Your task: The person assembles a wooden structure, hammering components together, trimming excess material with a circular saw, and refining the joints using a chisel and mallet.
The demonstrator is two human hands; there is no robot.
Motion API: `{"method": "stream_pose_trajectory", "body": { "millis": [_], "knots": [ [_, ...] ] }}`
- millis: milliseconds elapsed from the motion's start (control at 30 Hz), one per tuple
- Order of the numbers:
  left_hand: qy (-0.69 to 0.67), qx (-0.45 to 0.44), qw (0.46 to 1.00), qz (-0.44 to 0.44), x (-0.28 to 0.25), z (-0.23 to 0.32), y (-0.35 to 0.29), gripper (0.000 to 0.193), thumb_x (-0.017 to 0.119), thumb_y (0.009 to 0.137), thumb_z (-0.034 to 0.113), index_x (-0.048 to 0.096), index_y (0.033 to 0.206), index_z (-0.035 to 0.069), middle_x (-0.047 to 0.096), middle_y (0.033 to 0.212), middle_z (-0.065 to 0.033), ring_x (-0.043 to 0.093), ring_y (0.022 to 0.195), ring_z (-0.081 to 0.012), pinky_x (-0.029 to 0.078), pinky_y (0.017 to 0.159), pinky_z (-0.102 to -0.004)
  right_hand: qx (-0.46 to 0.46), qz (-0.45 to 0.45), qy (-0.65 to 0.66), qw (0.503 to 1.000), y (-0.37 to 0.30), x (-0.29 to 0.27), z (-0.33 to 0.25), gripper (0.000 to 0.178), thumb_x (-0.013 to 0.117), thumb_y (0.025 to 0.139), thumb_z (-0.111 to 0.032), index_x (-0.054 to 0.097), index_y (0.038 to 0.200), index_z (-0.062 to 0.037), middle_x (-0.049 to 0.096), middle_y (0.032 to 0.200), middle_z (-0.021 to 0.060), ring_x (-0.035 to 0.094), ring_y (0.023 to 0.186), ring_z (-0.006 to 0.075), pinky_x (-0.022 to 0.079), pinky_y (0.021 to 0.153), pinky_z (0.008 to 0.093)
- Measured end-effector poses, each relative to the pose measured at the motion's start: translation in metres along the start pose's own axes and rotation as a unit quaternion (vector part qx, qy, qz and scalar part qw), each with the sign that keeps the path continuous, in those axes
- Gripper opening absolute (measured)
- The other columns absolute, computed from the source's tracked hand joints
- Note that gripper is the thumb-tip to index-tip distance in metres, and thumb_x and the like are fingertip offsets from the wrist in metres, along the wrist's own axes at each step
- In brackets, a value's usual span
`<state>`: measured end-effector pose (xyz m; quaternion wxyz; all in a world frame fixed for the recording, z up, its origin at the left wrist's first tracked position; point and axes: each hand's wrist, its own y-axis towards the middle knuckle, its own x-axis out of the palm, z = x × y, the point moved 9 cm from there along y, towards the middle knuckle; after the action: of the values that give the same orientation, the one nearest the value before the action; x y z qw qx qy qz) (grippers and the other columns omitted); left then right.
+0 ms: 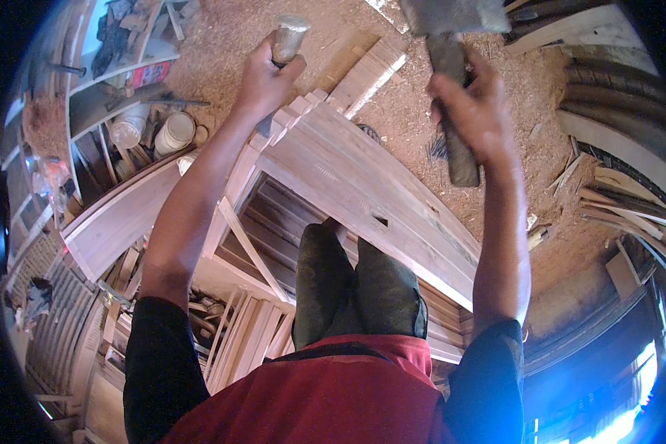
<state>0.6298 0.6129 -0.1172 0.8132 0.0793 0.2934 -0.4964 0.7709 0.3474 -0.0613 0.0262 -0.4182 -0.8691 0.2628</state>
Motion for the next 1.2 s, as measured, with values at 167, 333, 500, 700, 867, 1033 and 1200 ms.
{"method": "stream_pose_trajectory", "body": {
  "millis": [167, 333, 500, 700, 867, 1033, 1200],
  "knots": [
    [0.029, 0.000, 0.999, -0.031, 0.010, 0.010, 0.003, 0.045, 0.071, 0.083, 0.020, 0.059, 0.122, -0.001, 0.070, 0.102, -0.0233, 0.070, 0.097, -0.0372, 0.053, 0.085, -0.0439, -0.131, 0.092, -0.021, 0.987, 0.040, -0.037, -0.093, 0.024, 0.061, 0.096, -0.019, 0.061, 0.110, 0.0008, 0.064, 0.077, 0.0059, 0.060, 0.060, 0.0113, 0.049, 0.054, 0.0264],
    [0.042, -0.031, 0.997, -0.056, 0.009, 0.013, -0.006, 0.040, 0.070, 0.084, 0.017, 0.059, 0.118, 0.000, 0.069, 0.099, -0.0203, 0.068, 0.092, -0.0352, 0.053, 0.083, -0.0426, -0.248, -0.004, -0.278, 0.928, 0.049, 0.038, -0.069, 0.043, 0.063, 0.095, -0.033, 0.059, 0.121, 0.0004, 0.063, 0.073, 0.0075, 0.063, 0.065, 0.0134, 0.050, 0.059, 0.0303],
    [0.025, -0.050, 0.997, -0.057, 0.008, -0.015, -0.028, 0.043, 0.070, 0.086, 0.021, 0.059, 0.122, 0.000, 0.068, 0.096, -0.0145, 0.067, 0.086, -0.0249, 0.052, 0.079, -0.0378, -0.095, -0.176, -0.234, 0.952, 0.036, 0.061, -0.062, 0.051, 0.067, 0.090, -0.026, 0.053, 0.128, 0.0062, 0.065, 0.065, 0.0162, 0.069, 0.062, 0.0228, 0.055, 0.065, 0.0365],
    [0.053, -0.059, 0.996, -0.051, -0.040, 0.000, -0.013, 0.033, 0.070, 0.086, 0.017, 0.062, 0.115, 0.001, 0.070, 0.093, -0.0113, 0.067, 0.084, -0.0228, 0.054, 0.077, -0.0371, -0.081, -0.030, -0.074, 0.993, 0.041, 0.017, -0.074, 0.032, 0.064, 0.093, -0.019, 0.055, 0.115, 0.0014, 0.058, 0.069, 0.0033, 0.054, 0.053, 0.0102, 0.047, 0.050, 0.0266],
    [-0.118, -0.062, 0.971, 0.199, -0.165, 0.007, -0.033, 0.022, 0.067, 0.088, 0.013, 0.063, 0.107, 0.002, 0.062, 0.088, -0.0075, 0.060, 0.078, -0.0172, 0.050, 0.071, -0.0343, -0.022, -0.018, -0.073, 0.997, 0.003, 0.009, -0.030, 0.042, 0.068, 0.087, -0.019, 0.054, 0.117, 0.0064, 0.061, 0.065, 0.0071, 0.058, 0.053, 0.0132, 0.047, 0.048, 0.0293],
    [-0.502, -0.034, 0.803, 0.320, -0.184, -0.035, -0.107, 0.028, 0.057, 0.091, 0.004, 0.056, 0.119, 0.005, 0.058, 0.092, -0.0076, 0.058, 0.084, -0.0193, 0.051, 0.080, -0.0408, 0.014, -0.038, -0.014, 0.999, -0.051, 0.052, 0.001, 0.052, 0.067, 0.085, -0.012, 0.048, 0.129, 0.0093, 0.058, 0.073, 0.0050, 0.057, 0.055, 0.0124, 0.047, 0.048, 0.0281],
    [-0.446, -0.033, 0.798, 0.404, -0.171, -0.042, -0.169, 0.028, 0.061, 0.095, 0.000, 0.053, 0.121, 0.002, 0.063, 0.104, -0.0088, 0.066, 0.102, -0.0223, 0.053, 0.094, -0.0385, 0.008, -0.103, -0.026, 0.994, -0.081, 0.106, -0.005, 0.052, 0.066, 0.083, -0.009, 0.048, 0.129, 0.0091, 0.056, 0.075, 0.0042, 0.058, 0.056, 0.0122, 0.047, 0.047, 0.0279]
  ]
}}
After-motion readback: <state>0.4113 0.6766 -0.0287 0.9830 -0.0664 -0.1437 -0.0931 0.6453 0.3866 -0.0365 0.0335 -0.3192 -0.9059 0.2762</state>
